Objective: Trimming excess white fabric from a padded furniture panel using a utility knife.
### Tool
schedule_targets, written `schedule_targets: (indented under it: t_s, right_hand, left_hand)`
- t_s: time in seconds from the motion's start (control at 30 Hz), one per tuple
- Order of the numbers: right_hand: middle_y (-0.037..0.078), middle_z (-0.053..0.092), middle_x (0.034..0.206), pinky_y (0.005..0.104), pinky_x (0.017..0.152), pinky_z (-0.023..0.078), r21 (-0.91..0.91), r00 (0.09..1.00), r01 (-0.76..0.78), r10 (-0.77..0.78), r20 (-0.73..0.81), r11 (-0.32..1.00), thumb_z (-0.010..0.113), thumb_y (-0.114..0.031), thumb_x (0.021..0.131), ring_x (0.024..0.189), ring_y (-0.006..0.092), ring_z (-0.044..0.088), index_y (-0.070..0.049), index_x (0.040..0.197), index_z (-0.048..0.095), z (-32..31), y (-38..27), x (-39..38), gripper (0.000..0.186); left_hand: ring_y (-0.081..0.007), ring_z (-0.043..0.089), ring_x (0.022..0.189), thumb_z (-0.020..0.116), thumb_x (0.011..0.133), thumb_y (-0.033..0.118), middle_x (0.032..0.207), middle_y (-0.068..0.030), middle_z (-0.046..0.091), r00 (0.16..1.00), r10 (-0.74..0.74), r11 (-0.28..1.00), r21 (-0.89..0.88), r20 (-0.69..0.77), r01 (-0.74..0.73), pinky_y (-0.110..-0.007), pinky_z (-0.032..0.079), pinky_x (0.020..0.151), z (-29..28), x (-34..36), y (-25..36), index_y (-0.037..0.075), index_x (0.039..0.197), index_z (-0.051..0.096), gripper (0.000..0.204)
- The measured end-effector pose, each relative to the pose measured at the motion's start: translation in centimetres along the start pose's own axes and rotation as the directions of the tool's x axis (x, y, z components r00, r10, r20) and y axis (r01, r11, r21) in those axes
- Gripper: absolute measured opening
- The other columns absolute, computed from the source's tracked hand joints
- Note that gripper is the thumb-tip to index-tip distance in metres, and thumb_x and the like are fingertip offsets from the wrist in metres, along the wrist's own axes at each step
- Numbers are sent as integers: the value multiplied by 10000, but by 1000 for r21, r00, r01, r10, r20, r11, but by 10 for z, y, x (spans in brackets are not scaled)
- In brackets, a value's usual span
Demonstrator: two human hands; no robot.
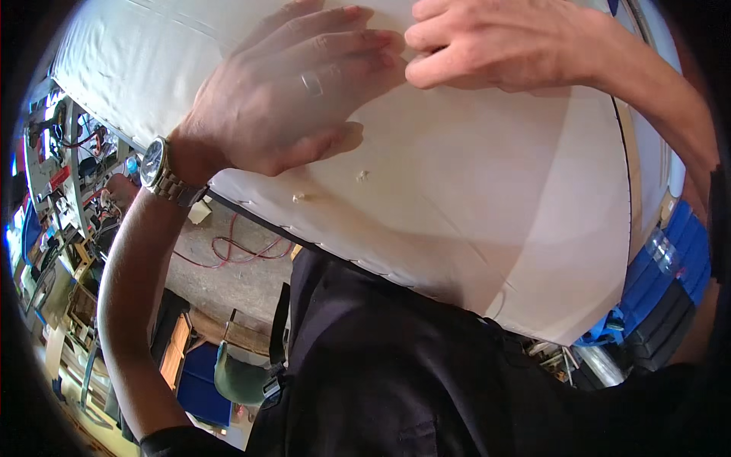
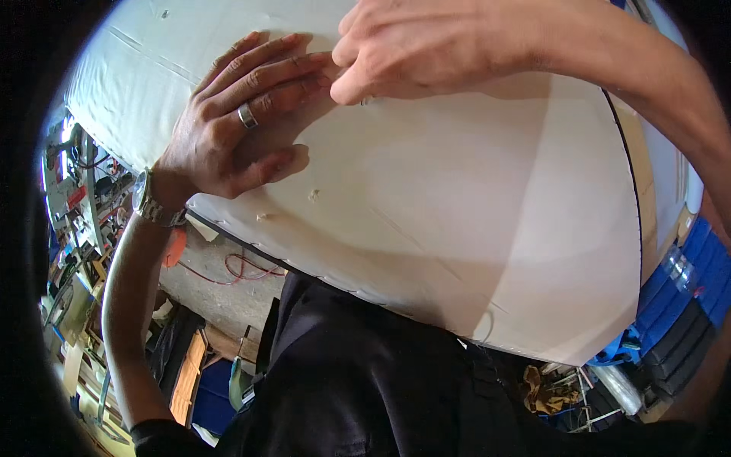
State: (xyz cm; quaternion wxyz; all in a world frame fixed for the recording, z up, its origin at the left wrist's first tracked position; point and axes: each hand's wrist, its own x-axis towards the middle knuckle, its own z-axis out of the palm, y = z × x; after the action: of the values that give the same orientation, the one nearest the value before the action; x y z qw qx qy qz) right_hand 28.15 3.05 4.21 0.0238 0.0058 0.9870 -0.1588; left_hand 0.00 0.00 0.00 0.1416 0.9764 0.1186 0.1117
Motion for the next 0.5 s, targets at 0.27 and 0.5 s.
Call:
schedule_targets:
  t_s: [0.27, 0.5]
  right_hand:
    - [23, 528, 773, 337, 718, 418, -621, 941, 62, -254, -226, 781, 605, -194, 859, 788, 196, 587, -157, 945, 554, 9, -2, -19, 107]
    - [94, 664, 982, 392, 892, 422, 170, 651, -742, 757, -47, 649, 582, -171, 980, 978, 296, 615, -64, 1046, 645, 1, -87, -49, 140]
  left_hand:
    - [-335, 503, 1376, 762, 816, 283, 1418, -117, 595, 987, -111, 987, -128, -120, 95, -526, 350, 1192, 4, 12, 14, 87, 1355, 633, 588]
    - [-262, 610, 1045, 776, 829, 138, 1041, -39, 671, 903, -326, 943, -162, -281, 290, -397, 462, 937, 23, 53, 65, 100, 1034, 740, 212]
